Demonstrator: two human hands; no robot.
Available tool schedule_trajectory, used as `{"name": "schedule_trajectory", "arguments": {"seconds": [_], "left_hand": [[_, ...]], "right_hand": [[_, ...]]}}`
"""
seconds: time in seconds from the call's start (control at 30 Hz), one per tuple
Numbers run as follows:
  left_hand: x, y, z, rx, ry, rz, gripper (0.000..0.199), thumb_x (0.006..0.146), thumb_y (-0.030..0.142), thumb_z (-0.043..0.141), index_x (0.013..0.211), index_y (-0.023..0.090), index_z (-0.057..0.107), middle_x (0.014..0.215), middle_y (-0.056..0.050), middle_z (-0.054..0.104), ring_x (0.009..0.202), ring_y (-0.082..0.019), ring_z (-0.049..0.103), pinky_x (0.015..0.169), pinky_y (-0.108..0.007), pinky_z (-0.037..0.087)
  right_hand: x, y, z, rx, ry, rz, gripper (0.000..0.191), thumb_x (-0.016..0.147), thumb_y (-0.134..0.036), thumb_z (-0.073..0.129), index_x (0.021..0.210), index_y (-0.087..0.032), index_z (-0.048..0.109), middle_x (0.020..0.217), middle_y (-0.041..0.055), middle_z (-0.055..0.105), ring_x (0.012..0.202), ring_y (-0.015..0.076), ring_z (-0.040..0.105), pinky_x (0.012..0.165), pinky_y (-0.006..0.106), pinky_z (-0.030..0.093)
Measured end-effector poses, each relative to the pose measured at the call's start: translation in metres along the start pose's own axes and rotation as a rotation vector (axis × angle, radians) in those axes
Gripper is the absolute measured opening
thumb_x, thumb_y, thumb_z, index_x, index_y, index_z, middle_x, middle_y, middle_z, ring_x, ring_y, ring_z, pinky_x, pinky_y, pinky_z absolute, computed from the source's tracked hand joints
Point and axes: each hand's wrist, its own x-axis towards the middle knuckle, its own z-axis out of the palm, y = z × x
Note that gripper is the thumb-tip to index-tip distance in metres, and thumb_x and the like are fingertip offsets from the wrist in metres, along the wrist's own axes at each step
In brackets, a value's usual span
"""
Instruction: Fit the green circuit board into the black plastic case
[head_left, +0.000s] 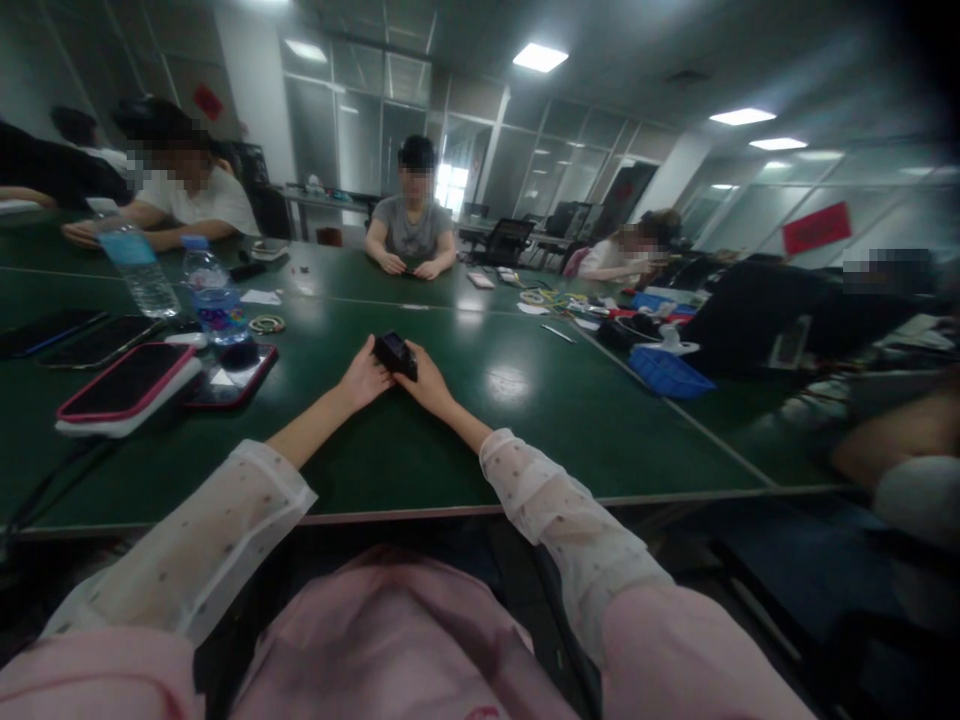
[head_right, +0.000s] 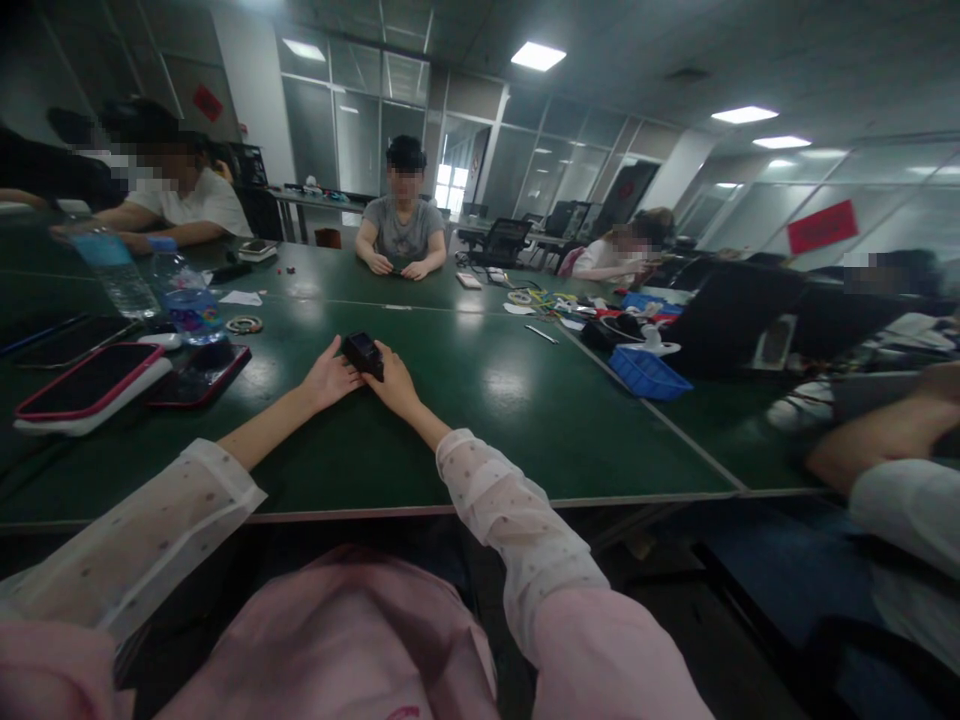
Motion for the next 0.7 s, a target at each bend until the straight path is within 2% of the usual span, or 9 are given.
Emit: {"name": "schedule_trajectory", "arguments": {"seconds": [0.23, 0.5, 0.7], "left_hand": [[0.004, -0.002, -0.002, 0.035, 0.008, 0.005, 0.052, 0.094, 0.053, 0.048, 0.131, 0.017, 0.053, 0.093, -0.012, 0.072, 0.088, -0.024, 0.071, 0.086, -0.034, 0.053], [0.001, 0.0, -0.003, 0.012, 0.014, -0.032, 0.06, 0.093, 0.058, 0.045, 0.129, 0.012, 0.056, 0.097, -0.017, 0.072, 0.092, -0.028, 0.07, 0.09, -0.04, 0.052], [0.003, 0.001, -0.005, -0.035, 0.024, -0.054, 0.071, 0.093, 0.066, 0.034, 0.129, 0.008, 0.056, 0.1, -0.019, 0.071, 0.097, -0.028, 0.068, 0.089, -0.037, 0.052]], "right_hand": [[0.002, 0.004, -0.005, 0.072, -0.027, -0.006, 0.068, 0.081, -0.025, 0.067, 0.143, -0.02, 0.039, 0.143, 0.0142, 0.051, 0.13, 0.0288, 0.051, 0.108, 0.047, 0.042], [0.004, 0.009, -0.01, 0.154, -0.052, -0.015, 0.066, 0.083, -0.032, 0.068, 0.142, -0.021, 0.042, 0.144, 0.0123, 0.051, 0.131, 0.0277, 0.05, 0.11, 0.046, 0.039], [0.006, 0.014, -0.014, 0.209, -0.093, -0.029, 0.067, 0.084, -0.04, 0.067, 0.143, -0.021, 0.043, 0.146, 0.0122, 0.049, 0.134, 0.0269, 0.048, 0.113, 0.045, 0.035]]}}
